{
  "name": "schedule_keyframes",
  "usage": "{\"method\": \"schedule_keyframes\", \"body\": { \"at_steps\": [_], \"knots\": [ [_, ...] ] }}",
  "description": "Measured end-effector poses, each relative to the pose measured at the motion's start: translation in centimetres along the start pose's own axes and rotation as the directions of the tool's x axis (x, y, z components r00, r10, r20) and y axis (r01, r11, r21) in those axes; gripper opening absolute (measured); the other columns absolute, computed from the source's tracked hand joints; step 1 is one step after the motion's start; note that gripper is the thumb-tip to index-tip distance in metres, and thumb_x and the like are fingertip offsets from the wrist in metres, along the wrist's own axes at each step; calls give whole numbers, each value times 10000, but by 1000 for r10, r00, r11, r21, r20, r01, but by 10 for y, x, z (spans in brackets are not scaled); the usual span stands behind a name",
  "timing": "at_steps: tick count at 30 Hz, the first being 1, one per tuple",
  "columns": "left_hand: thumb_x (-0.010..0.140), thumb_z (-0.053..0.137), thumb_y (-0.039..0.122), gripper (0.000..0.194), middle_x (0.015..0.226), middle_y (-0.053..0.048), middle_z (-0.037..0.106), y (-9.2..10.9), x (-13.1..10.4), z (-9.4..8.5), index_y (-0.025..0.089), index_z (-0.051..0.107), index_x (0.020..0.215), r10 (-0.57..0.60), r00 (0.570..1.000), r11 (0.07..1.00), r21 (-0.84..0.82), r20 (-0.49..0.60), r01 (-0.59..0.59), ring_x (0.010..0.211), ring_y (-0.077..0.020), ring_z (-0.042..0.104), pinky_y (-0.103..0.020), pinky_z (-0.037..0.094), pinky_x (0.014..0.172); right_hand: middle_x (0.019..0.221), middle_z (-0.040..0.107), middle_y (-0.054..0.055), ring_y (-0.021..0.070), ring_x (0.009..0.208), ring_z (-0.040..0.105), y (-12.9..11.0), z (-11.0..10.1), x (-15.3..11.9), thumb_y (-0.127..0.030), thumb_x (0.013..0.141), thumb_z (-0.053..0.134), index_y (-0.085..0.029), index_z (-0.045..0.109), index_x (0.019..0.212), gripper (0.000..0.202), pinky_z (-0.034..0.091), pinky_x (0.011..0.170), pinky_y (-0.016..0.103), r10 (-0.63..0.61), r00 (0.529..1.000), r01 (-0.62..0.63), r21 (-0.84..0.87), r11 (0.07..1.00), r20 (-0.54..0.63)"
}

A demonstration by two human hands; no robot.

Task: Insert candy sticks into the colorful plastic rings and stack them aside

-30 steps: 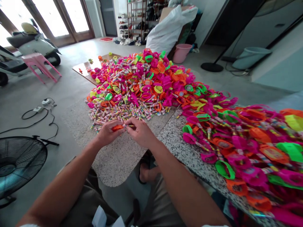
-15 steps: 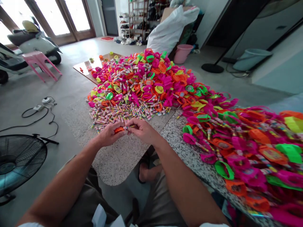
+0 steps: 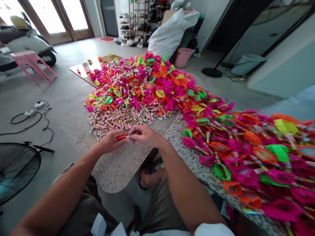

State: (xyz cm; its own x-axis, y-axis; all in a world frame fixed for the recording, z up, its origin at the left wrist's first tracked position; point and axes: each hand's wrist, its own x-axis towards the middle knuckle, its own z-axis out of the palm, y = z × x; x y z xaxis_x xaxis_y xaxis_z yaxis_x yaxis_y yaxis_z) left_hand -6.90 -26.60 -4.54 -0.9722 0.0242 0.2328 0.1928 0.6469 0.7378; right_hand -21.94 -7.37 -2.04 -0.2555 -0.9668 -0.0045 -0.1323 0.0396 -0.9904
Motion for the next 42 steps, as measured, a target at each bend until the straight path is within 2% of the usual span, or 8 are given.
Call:
{"method": "schedule_keyframes", "body": {
  "at_steps": [4, 8, 10, 15, 17, 23, 34, 42],
  "knots": [
    [966, 698, 491, 549, 1230, -119, 708, -14, 2, 1, 220, 591, 1431, -101, 966, 990, 76, -239, 122, 1018, -219, 673, -363, 550, 905, 853, 761, 47, 207, 787, 709, -1, -39, -16, -444, 917, 709, -202, 736, 1025, 267, 563, 758, 333, -20, 903, -106, -268, 957, -428],
    [1028, 587, 476, 357, 1104, -96, 725, -26, 4, -7, 192, 697, 1215, -120, 952, 969, 173, -283, 174, 991, -232, 677, -385, 551, 918, 1141, 782, 186, 312, 1036, 721, 2, -112, -58, -346, 991, 515, -139, 740, 1222, 383, 547, 929, 427, -253, 373, -547, -432, 717, -893],
    [1033, 567, 441, 311, 1111, -95, 730, -29, 4, -8, 196, 723, 1146, -98, 961, 960, 230, -257, 159, 1050, -255, 678, -416, 536, 980, 1229, 754, 235, 349, 1128, 697, 3, -148, -84, -250, 994, 438, -103, 722, 1309, 448, 506, 999, 471, -334, 214, -775, -368, 514, -918],
    [1028, 550, 393, 284, 1165, -95, 735, -30, 2, -4, 218, 738, 1150, -102, 972, 961, 233, -213, 152, 1074, -258, 698, -403, 550, 961, 1221, 738, 241, 399, 1247, 626, -7, -192, -124, -157, 963, 471, -97, 747, 1258, 408, 413, 1076, 574, -275, 136, -973, -181, 146, -952],
    [1026, 554, 396, 281, 1167, -91, 739, -29, 2, -1, 227, 742, 1147, -104, 971, 960, 234, -215, 154, 1081, -259, 705, -404, 553, 965, 1294, 698, 264, 410, 1316, 572, -13, -189, -116, -156, 966, 485, -72, 742, 1239, 384, 395, 1102, 572, -220, 208, -967, -234, 98, -953],
    [1031, 545, 392, 270, 1166, -91, 748, -30, 2, 0, 225, 741, 1114, -112, 973, 960, 231, -200, 158, 1085, -264, 706, -425, 553, 978, 1326, 700, 189, 303, 1220, 646, 5, -134, -21, -258, 1048, 467, -158, 670, 1383, 404, 482, 1037, 373, 18, 658, -738, -640, 215, -753],
    [1029, 558, 336, 232, 1126, -93, 748, -28, -1, 1, 225, 742, 1117, -45, 975, 977, 195, -218, 89, 1048, -246, 705, -402, 559, 963, 1298, 714, 193, 289, 1229, 656, 40, -100, 31, -211, 1006, 553, -113, 719, 1255, 315, 473, 1054, 349, 76, 751, -631, -679, 374, -656],
    [966, 631, 241, 322, 1077, -70, 740, -24, 1, 11, 217, 681, 1283, -59, 964, 996, 42, -258, 72, 945, -195, 694, -359, 558, 922, 1007, 779, 54, 187, 823, 684, 30, -47, 23, -428, 916, 635, -174, 757, 1126, 351, 526, 800, 306, 2, 893, -300, -592, 748, -450]
  ]
}}
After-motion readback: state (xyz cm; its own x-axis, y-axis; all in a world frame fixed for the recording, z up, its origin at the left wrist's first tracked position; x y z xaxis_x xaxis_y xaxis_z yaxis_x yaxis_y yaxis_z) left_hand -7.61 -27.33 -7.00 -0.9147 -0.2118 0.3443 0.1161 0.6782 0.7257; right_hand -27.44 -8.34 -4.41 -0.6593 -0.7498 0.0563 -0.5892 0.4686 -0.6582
